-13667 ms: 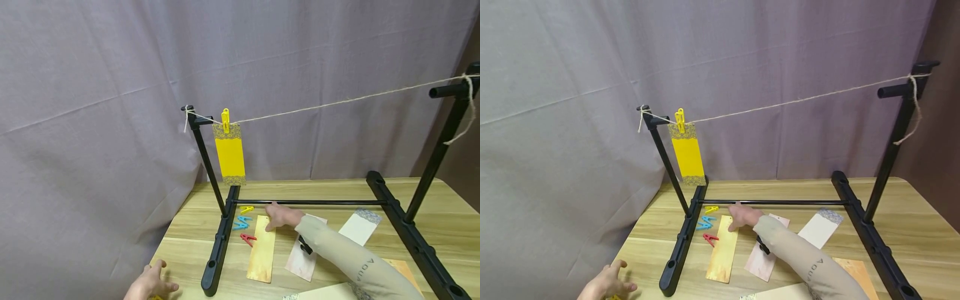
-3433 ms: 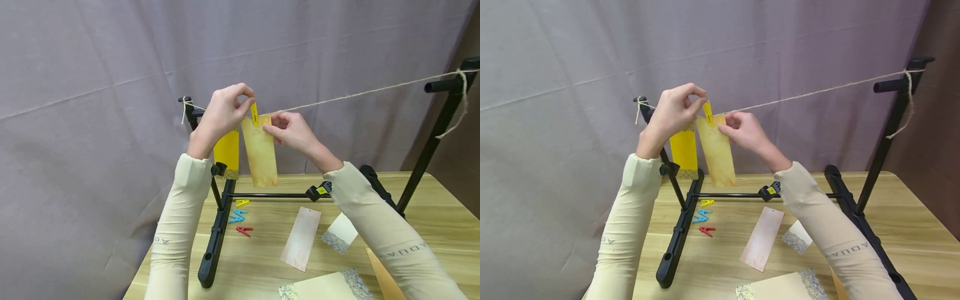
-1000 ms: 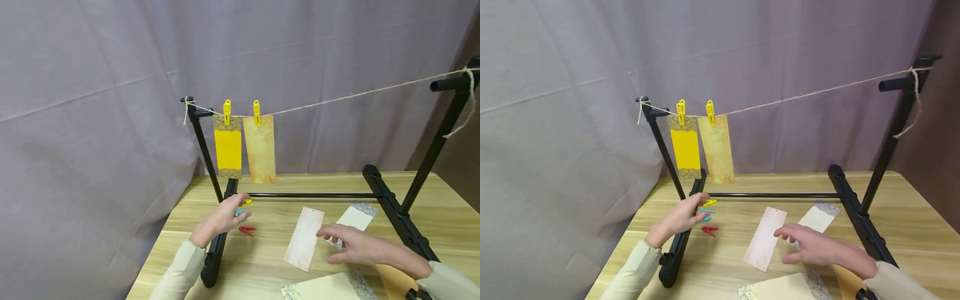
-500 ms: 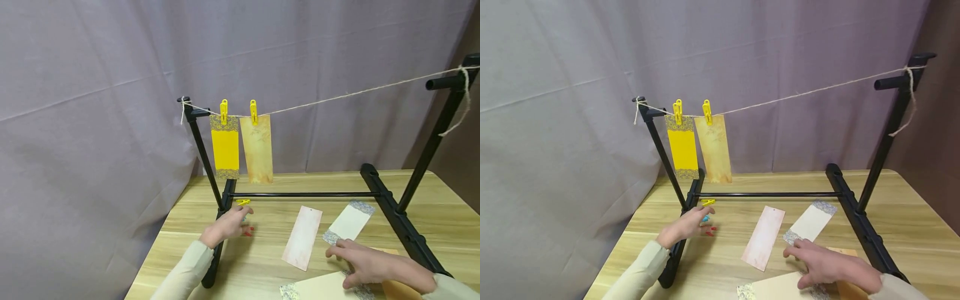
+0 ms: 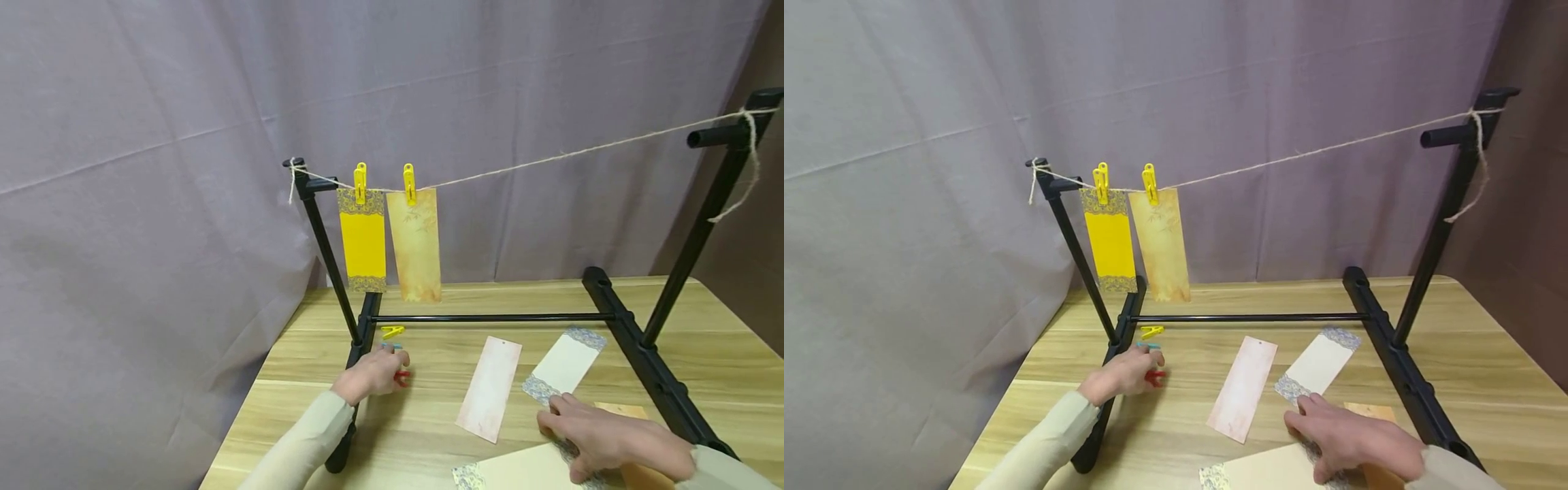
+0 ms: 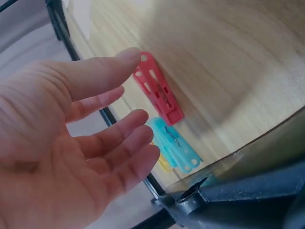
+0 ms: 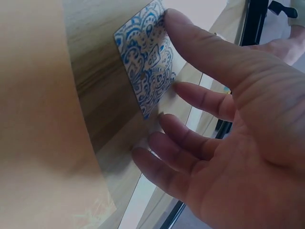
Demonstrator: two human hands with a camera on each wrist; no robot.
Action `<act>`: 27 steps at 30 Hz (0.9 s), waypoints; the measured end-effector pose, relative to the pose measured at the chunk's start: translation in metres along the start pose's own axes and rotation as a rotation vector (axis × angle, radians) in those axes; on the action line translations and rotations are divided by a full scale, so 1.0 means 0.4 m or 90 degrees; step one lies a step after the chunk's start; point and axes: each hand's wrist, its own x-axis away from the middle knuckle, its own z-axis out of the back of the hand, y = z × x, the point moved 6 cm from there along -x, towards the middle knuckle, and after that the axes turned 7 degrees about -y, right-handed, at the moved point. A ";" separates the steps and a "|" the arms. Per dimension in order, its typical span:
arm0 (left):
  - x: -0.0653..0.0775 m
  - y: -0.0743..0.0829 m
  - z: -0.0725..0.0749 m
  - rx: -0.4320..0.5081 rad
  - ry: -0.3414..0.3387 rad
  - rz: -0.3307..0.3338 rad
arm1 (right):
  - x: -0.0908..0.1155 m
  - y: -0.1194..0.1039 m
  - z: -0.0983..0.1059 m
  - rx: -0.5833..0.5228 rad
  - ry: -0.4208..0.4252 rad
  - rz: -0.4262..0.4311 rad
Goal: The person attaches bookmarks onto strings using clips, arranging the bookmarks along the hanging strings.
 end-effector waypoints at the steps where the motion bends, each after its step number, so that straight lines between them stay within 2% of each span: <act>1: -0.002 0.001 -0.002 -0.009 -0.004 0.002 | 0.000 -0.001 0.000 -0.001 0.000 0.002; 10: -0.017 0.002 -0.014 -0.061 -0.024 0.028 | -0.003 0.000 0.003 0.002 0.011 0.011; 17: -0.015 0.013 -0.025 -0.079 -0.042 0.036 | -0.007 0.002 0.003 0.007 -0.009 -0.032; 21: -0.016 0.016 -0.027 -0.074 -0.043 0.040 | -0.010 0.005 0.001 -0.048 -0.038 -0.060; 27: -0.016 0.016 -0.037 -0.039 -0.051 0.023 | -0.009 -0.007 0.007 -0.128 -0.060 -0.008</act>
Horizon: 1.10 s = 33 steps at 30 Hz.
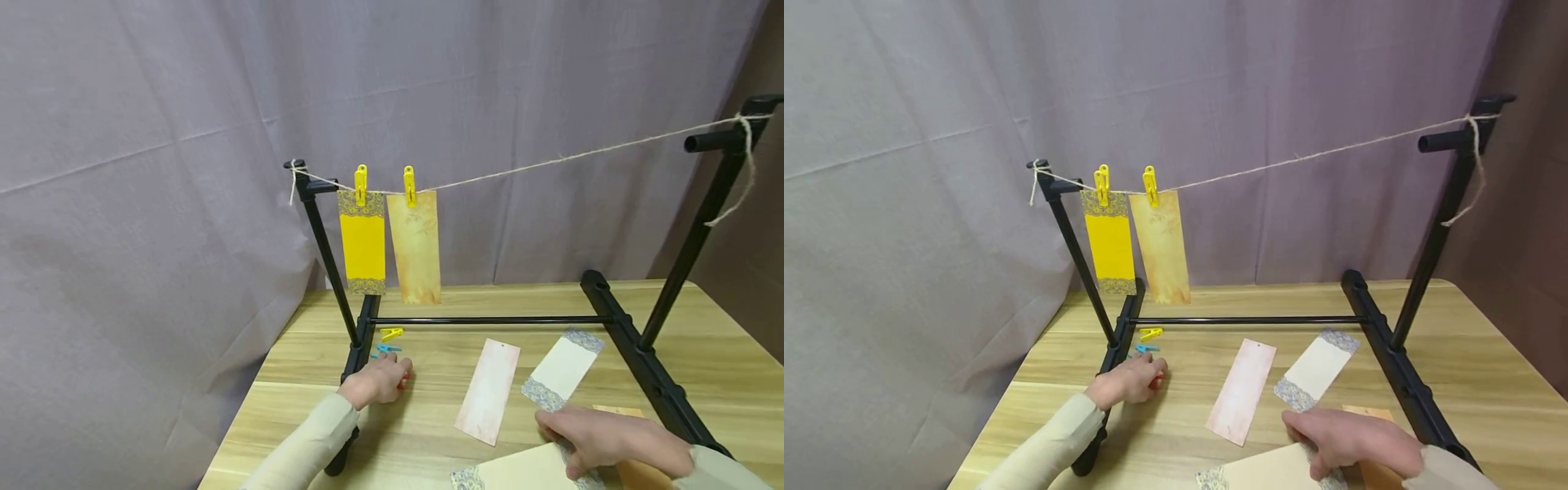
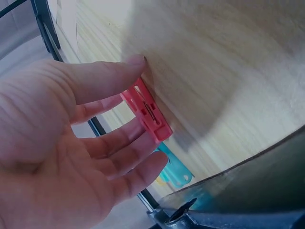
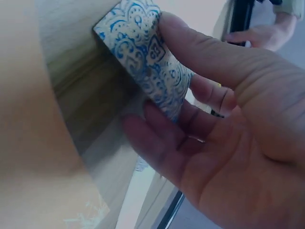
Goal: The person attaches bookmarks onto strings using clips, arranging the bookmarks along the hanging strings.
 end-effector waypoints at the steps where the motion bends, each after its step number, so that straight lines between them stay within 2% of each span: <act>1: 0.000 0.000 -0.002 0.000 -0.002 -0.002 | 0.000 -0.002 0.003 -0.005 -0.001 -0.001; 4: 0.000 -0.003 -0.004 -0.005 -0.011 -0.004 | 0.000 -0.011 0.017 0.001 0.004 -0.002; 7: -0.002 -0.008 -0.009 -0.007 -0.019 -0.001 | -0.001 -0.029 0.035 0.012 0.012 0.021; 13: 0.000 -0.001 -0.004 -0.021 -0.009 -0.012 | 0.017 -0.079 0.081 0.022 0.032 0.124; 19: -0.005 0.007 0.002 -0.033 -0.004 -0.018 | 0.051 -0.122 0.132 0.023 0.090 0.223; 22: -0.006 0.008 0.005 -0.012 0.000 -0.029 | 0.064 -0.140 0.152 0.026 0.121 0.272; 25: -0.007 0.010 0.009 0.028 0.005 -0.052 | 0.073 -0.150 0.168 0.026 0.146 0.290; 28: -0.008 0.011 0.018 0.081 0.025 -0.086 | 0.079 -0.156 0.182 0.029 0.171 0.280; 33: -0.001 0.016 0.056 0.132 0.104 -0.169 | 0.091 -0.169 0.204 0.031 0.206 0.257</act>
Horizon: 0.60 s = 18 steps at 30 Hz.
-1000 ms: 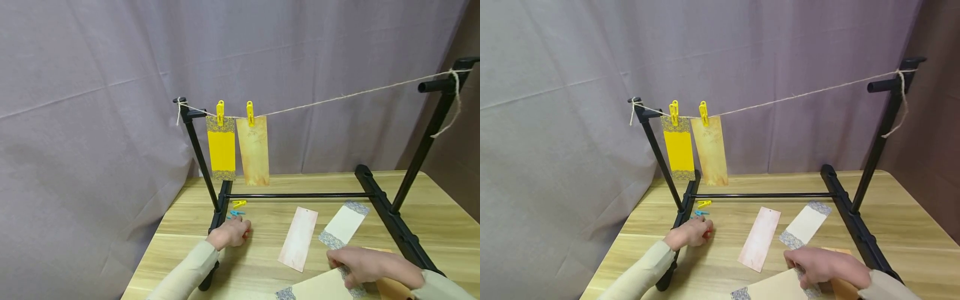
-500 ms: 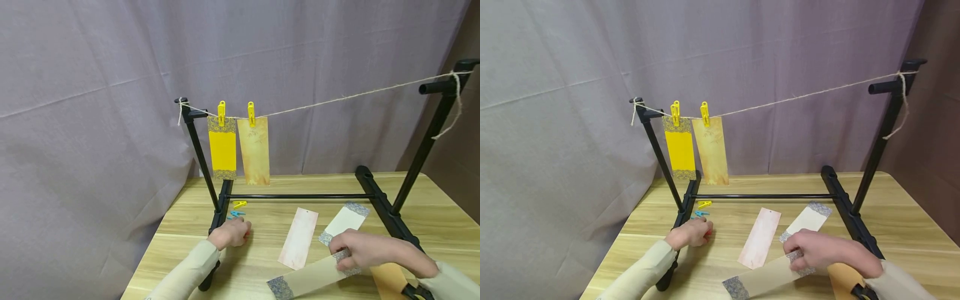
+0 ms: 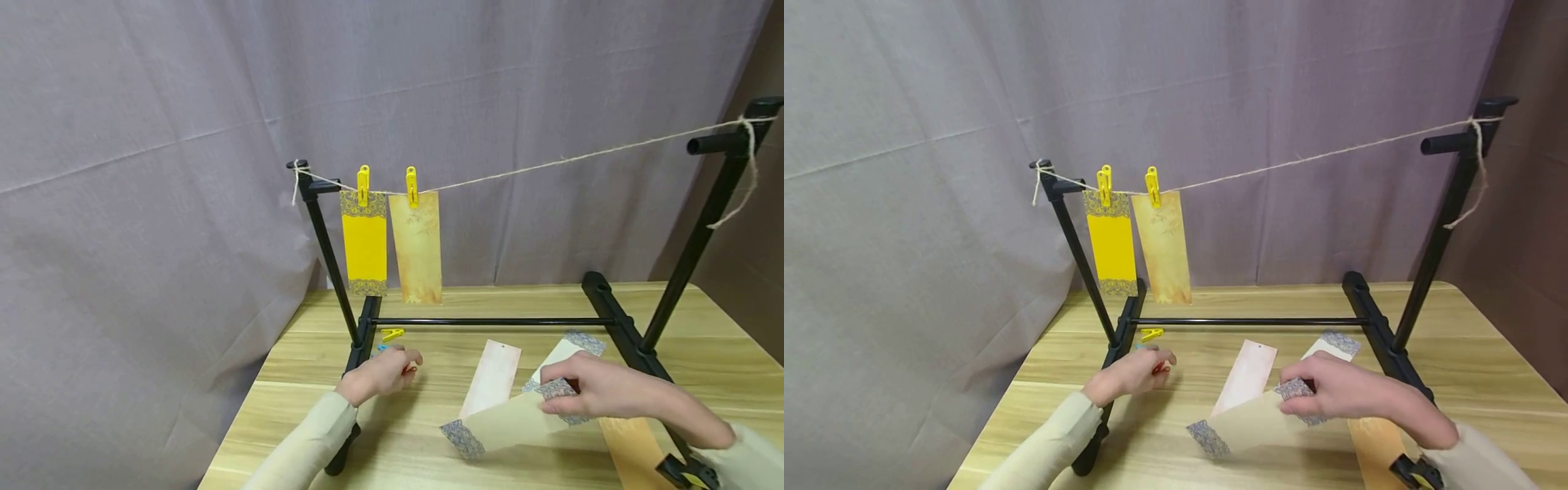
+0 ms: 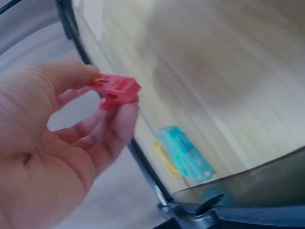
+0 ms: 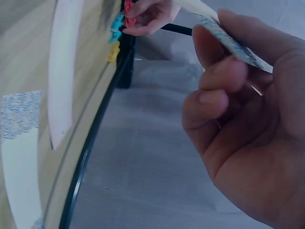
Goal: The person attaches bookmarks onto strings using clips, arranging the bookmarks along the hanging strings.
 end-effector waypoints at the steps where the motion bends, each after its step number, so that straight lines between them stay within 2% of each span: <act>1: 0.001 0.004 0.010 0.000 0.021 -0.019 | 0.000 -0.002 0.003 -0.017 -0.002 -0.005; 4: 0.005 0.016 0.045 0.008 0.079 -0.061 | -0.001 -0.005 0.015 -0.077 -0.020 -0.033; 7: 0.010 0.022 0.079 0.017 0.127 -0.074 | -0.001 -0.009 0.030 -0.116 -0.032 -0.053; 13: 0.023 0.033 0.134 0.018 0.195 -0.074 | -0.005 -0.018 0.071 -0.029 0.015 -0.068; 18: 0.035 0.041 0.176 0.050 0.236 -0.081 | -0.014 -0.029 0.104 0.052 0.075 -0.063</act>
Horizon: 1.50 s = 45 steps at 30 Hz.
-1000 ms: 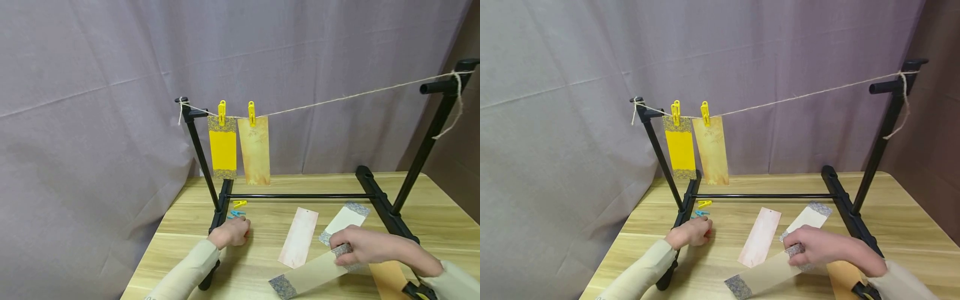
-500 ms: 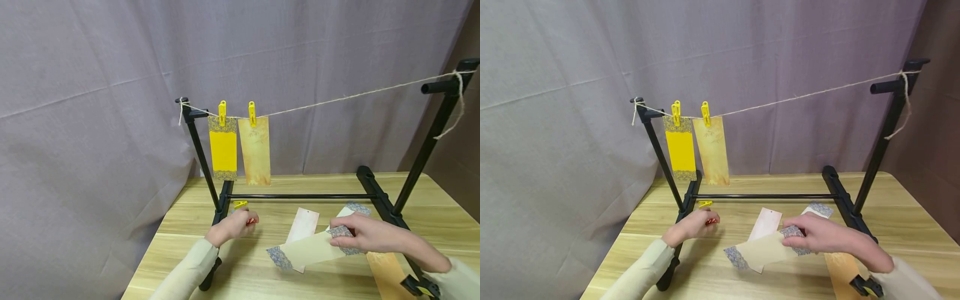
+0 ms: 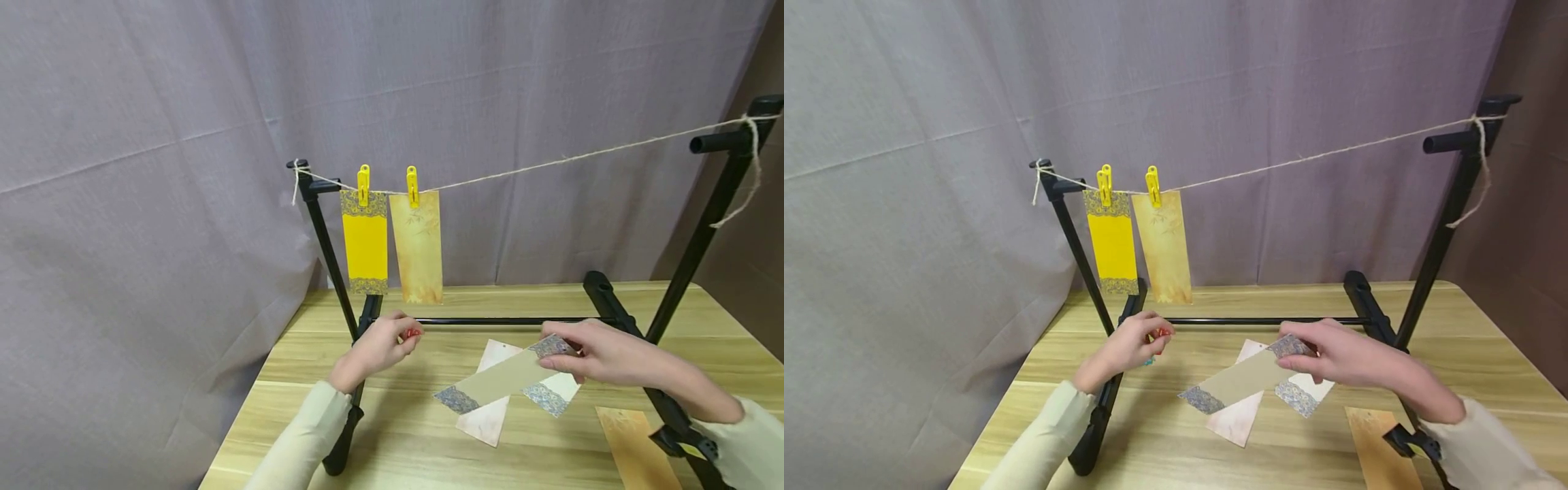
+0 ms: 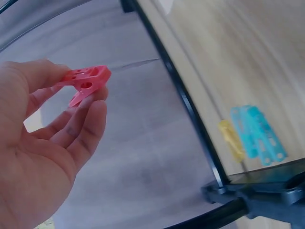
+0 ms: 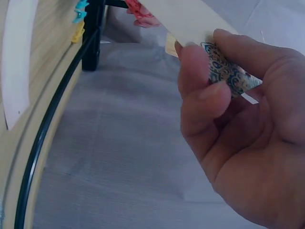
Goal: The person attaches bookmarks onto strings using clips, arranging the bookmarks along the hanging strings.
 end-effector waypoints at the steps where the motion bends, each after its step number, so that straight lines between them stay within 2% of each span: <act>1: -0.001 0.002 0.008 0.007 0.010 -0.001 | -0.002 -0.003 0.007 0.013 0.014 0.000; 8: -0.004 0.028 0.057 0.029 0.080 -0.061 | -0.016 -0.020 0.053 0.084 0.099 -0.004; 15: -0.009 0.048 0.094 0.033 0.092 -0.068 | -0.023 -0.034 0.095 0.123 0.169 0.010; 18: -0.011 0.053 0.109 0.048 0.111 -0.075 | -0.024 -0.039 0.108 0.130 0.189 0.010; 23: -0.016 0.066 0.145 0.079 0.143 -0.080 | -0.029 -0.038 0.129 0.127 0.227 -0.024; 29: -0.019 0.098 0.211 0.087 0.192 -0.101 | -0.043 -0.046 0.156 0.093 0.283 -0.001; 33: -0.024 0.118 0.253 0.090 0.234 -0.127 | -0.057 -0.048 0.173 0.055 0.287 -0.010; 37: -0.030 0.135 0.281 0.088 0.264 -0.150 | -0.073 -0.049 0.180 0.026 0.260 -0.011; 45: -0.056 0.184 0.332 0.093 0.285 -0.196 | -0.111 -0.057 0.194 -0.015 0.215 0.011</act>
